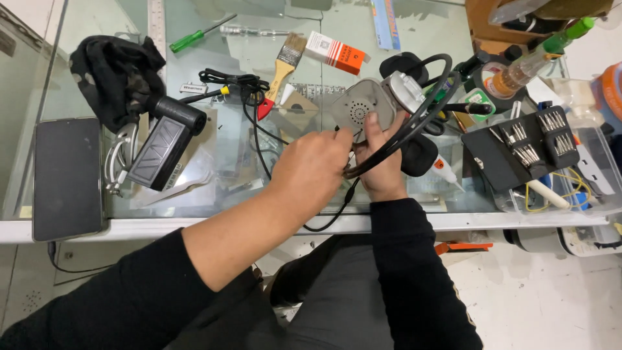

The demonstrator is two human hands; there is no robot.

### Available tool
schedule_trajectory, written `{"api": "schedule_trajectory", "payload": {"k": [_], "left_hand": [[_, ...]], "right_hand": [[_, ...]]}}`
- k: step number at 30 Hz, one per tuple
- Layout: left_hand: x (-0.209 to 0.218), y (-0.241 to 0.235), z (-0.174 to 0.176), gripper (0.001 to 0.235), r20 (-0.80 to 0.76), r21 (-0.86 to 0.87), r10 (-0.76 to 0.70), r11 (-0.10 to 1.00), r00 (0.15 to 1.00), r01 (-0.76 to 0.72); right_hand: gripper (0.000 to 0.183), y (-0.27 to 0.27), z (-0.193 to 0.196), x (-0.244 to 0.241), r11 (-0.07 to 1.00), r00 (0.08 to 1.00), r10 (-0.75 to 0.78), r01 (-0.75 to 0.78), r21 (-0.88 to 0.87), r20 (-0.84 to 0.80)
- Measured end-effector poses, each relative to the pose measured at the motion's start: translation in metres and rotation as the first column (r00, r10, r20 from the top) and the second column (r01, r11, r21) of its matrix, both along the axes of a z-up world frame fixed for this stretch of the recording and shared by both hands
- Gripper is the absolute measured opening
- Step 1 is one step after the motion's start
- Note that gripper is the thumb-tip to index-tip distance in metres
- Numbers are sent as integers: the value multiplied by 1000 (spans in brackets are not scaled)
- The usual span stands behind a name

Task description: The person uses a small screwdriver to unscrew and remove the back cover of a white over-ear headphone. They then use tweezers to manipulate internal components and wires inside the headphone housing.

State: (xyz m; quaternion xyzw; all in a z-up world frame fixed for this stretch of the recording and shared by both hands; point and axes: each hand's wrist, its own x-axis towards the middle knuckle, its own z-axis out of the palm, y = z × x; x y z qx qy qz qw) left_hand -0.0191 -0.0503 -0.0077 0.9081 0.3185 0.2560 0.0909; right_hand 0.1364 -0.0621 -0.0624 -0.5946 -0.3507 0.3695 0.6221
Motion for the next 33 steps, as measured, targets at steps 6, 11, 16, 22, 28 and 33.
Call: {"api": "schedule_trajectory", "payload": {"k": [6, 11, 16, 22, 28, 33], "left_hand": [[4, 13, -1, 40, 58, -547, 268, 814, 962, -194], [6, 31, -7, 45, 57, -931, 309, 360, 949, -62], [-3, 20, 11, 46, 127, -898, 260, 439, 957, 0], [-11, 0, 9, 11, -28, 14, 30, 999, 999, -30], [12, 33, 5, 50, 74, -802, 179, 595, 981, -48], [12, 35, -1, 42, 54, -942, 317, 330, 947, -57]], "right_hand": [[83, 0, -37, 15, 997, 966, 10, -29, 66, 258], [69, 4, -35, 6, 994, 896, -21, -28, 105, 443], [71, 8, -19, 0, 990, 987, -44, 23, 139, 153], [72, 24, -29, -2, 997, 1000, -2, 0, 74, 16], [72, 28, -30, 11, 995, 996, -38, 30, 98, 82], [73, 26, -40, 16, 991, 993, -17, 1, 137, 116]]}}
